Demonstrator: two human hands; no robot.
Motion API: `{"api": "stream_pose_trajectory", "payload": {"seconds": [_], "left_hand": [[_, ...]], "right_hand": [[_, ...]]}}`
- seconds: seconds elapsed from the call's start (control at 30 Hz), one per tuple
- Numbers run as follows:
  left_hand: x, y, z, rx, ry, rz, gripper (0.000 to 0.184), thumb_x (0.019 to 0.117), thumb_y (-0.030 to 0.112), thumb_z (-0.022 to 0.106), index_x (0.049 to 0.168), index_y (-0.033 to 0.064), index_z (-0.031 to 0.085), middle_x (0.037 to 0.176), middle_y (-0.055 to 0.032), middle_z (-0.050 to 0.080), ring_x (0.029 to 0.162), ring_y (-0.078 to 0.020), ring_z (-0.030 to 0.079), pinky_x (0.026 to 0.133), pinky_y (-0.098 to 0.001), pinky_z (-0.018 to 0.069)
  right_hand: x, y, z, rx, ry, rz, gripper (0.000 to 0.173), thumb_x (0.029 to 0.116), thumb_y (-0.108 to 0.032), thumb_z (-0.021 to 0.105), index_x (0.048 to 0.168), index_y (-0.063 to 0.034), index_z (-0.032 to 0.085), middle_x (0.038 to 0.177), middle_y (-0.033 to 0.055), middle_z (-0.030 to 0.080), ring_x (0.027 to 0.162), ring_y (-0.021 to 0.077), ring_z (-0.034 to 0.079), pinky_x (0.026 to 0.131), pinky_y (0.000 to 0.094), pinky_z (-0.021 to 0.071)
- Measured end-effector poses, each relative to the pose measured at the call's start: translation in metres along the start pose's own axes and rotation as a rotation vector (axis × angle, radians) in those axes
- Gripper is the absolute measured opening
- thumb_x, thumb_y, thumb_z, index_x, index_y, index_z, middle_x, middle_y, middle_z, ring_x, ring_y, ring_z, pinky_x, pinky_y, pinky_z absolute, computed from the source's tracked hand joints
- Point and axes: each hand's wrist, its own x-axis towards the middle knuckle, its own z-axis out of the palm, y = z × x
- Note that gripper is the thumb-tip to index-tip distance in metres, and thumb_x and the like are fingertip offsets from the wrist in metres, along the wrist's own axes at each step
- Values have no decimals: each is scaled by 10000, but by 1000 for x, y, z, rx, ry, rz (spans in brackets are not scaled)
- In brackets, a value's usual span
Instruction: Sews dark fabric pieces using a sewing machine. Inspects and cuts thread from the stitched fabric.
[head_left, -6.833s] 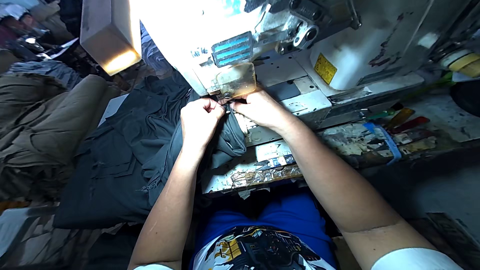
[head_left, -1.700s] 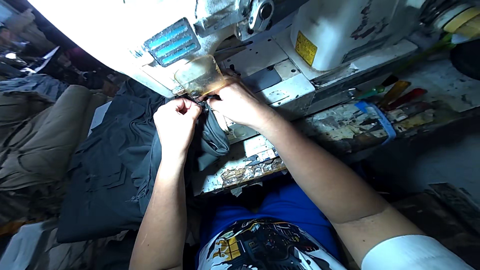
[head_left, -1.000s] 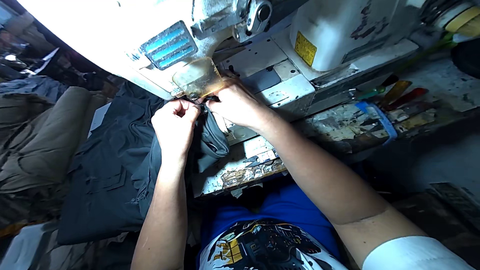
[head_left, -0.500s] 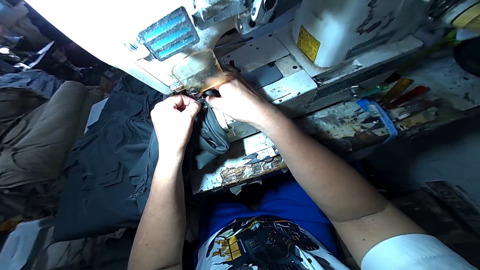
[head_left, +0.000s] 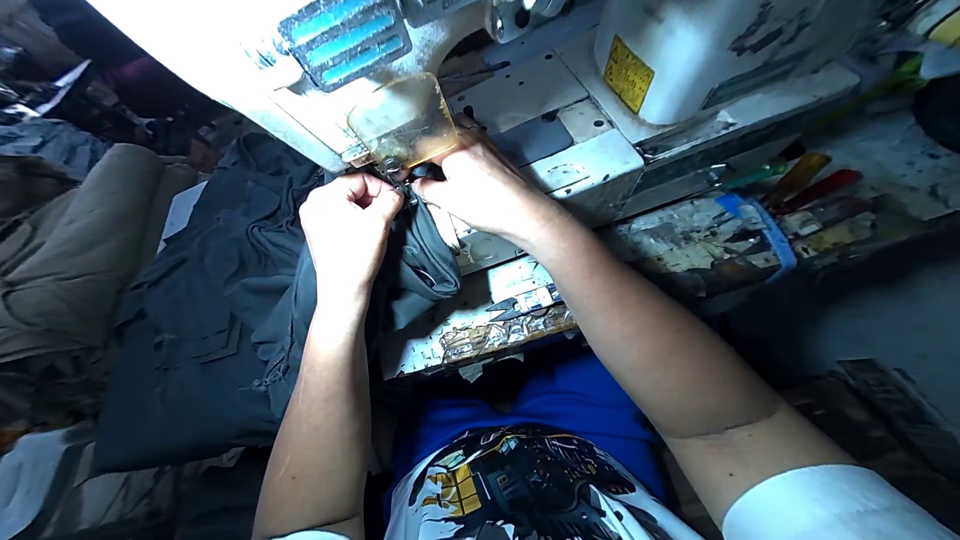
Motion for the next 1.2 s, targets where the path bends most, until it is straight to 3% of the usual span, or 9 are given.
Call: {"api": "stream_pose_trajectory", "payload": {"seconds": [0.2, 0.4, 0.67, 0.93, 1.07, 1.2], "left_hand": [[0, 0, 0, -1, -2, 12, 148, 876, 230, 694, 771, 127, 690, 642, 83, 570, 565, -1, 500, 584, -251, 408], [4, 0, -2, 1, -42, -20, 153, 884, 244, 697, 769, 142, 700, 644, 83, 574, 567, -20, 498, 596, -284, 413], [7, 1, -2, -2, -60, -56, 204, 868, 269, 713, 707, 158, 658, 610, 91, 549, 550, -29, 497, 587, -305, 414], [3, 0, 0, -2, -26, -38, 154, 876, 256, 697, 769, 145, 690, 650, 84, 576, 577, -20, 518, 597, -280, 424], [3, 0, -1, 2, -25, -23, 154, 879, 258, 691, 778, 141, 696, 656, 84, 573, 582, -16, 511, 603, -275, 421], [4, 0, -1, 19, -27, -27, 175, 880, 270, 696, 762, 143, 681, 662, 76, 572, 596, -30, 518, 623, -300, 423]], "right_hand": [[3, -1, -3, 6, -31, 14, 155, 940, -162, 650, 1011, -85, 764, 1104, 133, 713, 1144, 272, 626, 1019, 471, 421], [6, -6, -7, 37, -102, 94, 215, 942, -159, 668, 1122, -80, 756, 1181, 140, 708, 1198, 266, 613, 1049, 479, 410], [8, -2, -4, 57, -105, 116, 143, 941, -170, 671, 1036, -123, 767, 1149, 96, 708, 1169, 229, 614, 1031, 472, 419], [7, 3, 2, 27, -32, 23, 139, 931, -163, 660, 1005, -92, 753, 1071, 110, 722, 1075, 235, 655, 968, 471, 456], [6, -3, -3, 13, -71, 60, 174, 940, -166, 663, 1063, -96, 764, 1135, 125, 715, 1155, 264, 626, 1010, 486, 419], [7, 2, -1, 1, -73, 37, 143, 942, -183, 657, 1000, -103, 759, 1088, 102, 722, 1116, 231, 640, 999, 462, 433]]}}
